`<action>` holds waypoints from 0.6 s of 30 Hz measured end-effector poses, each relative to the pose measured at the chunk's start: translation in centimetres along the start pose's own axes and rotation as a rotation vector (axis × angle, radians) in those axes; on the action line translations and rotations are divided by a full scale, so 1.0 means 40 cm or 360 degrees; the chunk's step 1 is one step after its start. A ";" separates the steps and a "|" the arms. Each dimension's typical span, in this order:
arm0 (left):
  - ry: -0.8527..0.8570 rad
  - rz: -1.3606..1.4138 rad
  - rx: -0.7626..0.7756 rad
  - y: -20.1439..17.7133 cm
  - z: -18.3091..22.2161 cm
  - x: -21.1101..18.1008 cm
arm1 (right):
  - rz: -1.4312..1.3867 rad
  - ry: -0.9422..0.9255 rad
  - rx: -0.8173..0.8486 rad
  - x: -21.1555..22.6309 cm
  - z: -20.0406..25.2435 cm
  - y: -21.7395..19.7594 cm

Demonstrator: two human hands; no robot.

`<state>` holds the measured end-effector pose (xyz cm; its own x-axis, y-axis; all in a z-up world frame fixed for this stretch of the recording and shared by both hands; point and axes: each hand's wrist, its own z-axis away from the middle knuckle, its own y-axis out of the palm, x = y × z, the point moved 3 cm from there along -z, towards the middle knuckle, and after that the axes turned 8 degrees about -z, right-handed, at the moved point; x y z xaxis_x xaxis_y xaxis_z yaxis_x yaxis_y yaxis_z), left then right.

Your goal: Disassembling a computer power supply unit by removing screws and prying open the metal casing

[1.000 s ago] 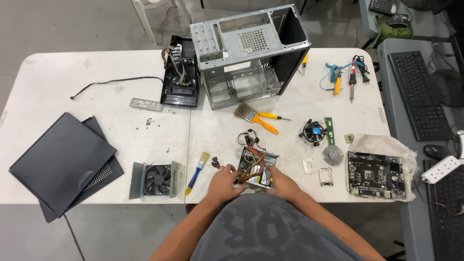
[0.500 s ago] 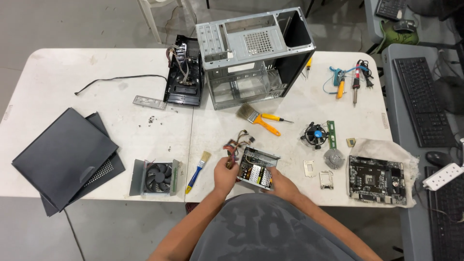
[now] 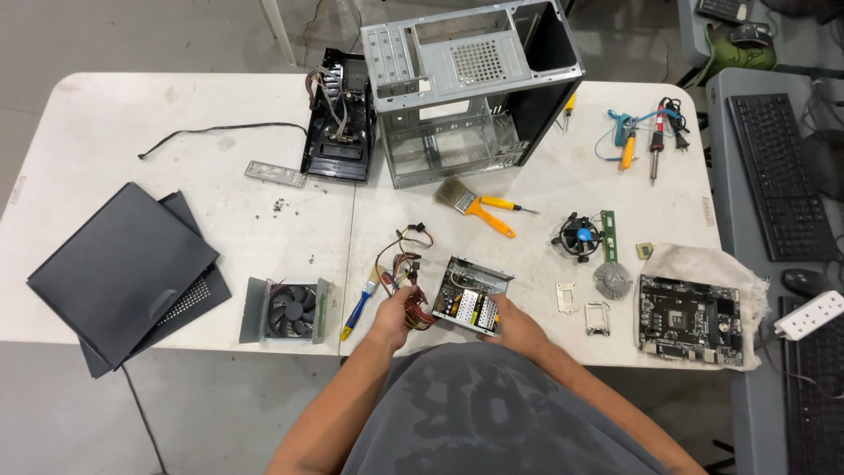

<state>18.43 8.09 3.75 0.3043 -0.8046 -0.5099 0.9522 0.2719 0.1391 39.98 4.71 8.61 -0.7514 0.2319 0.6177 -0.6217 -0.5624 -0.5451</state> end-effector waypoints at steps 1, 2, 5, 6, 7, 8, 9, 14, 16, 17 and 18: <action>0.0092 -0.0079 -0.0030 0.000 0.019 -0.010 | -0.0011 -0.0007 0.0004 0.007 0.003 -0.004; 0.0185 -0.0157 -0.0060 0.000 0.039 -0.019 | -0.0022 -0.0015 0.0008 0.015 0.006 -0.007; 0.0185 -0.0471 -0.0078 -0.015 0.081 -0.016 | -0.0042 -0.0024 0.0001 -0.002 -0.001 0.003; 0.0183 -0.0474 -0.0077 -0.020 0.104 -0.027 | -0.0045 -0.0022 0.0001 0.011 0.008 -0.003; 0.0084 -0.0605 -0.0030 -0.023 0.127 -0.032 | -0.0115 -0.0030 -0.0008 0.023 0.018 -0.010; -0.0015 -0.0736 0.0018 -0.026 0.149 -0.038 | -0.0185 -0.0039 -0.0017 0.036 0.028 -0.017; -0.0018 -0.0734 0.0017 -0.032 0.120 -0.017 | -0.0184 -0.0038 -0.0014 0.018 0.023 -0.021; 0.0128 -0.1272 0.0119 -0.047 0.025 0.059 | -0.0296 -0.0247 -0.0390 -0.143 -0.044 -0.004; 0.0134 -0.1438 0.0196 -0.032 0.031 0.054 | -0.0339 -0.0217 -0.0453 -0.139 -0.024 -0.033; 0.0175 -0.1605 0.0276 -0.024 0.035 0.051 | -0.0378 -0.0209 -0.0539 -0.137 -0.013 -0.048; 0.0132 -0.1610 0.0287 -0.027 0.061 0.049 | -0.0389 -0.0175 -0.0516 -0.122 0.012 -0.050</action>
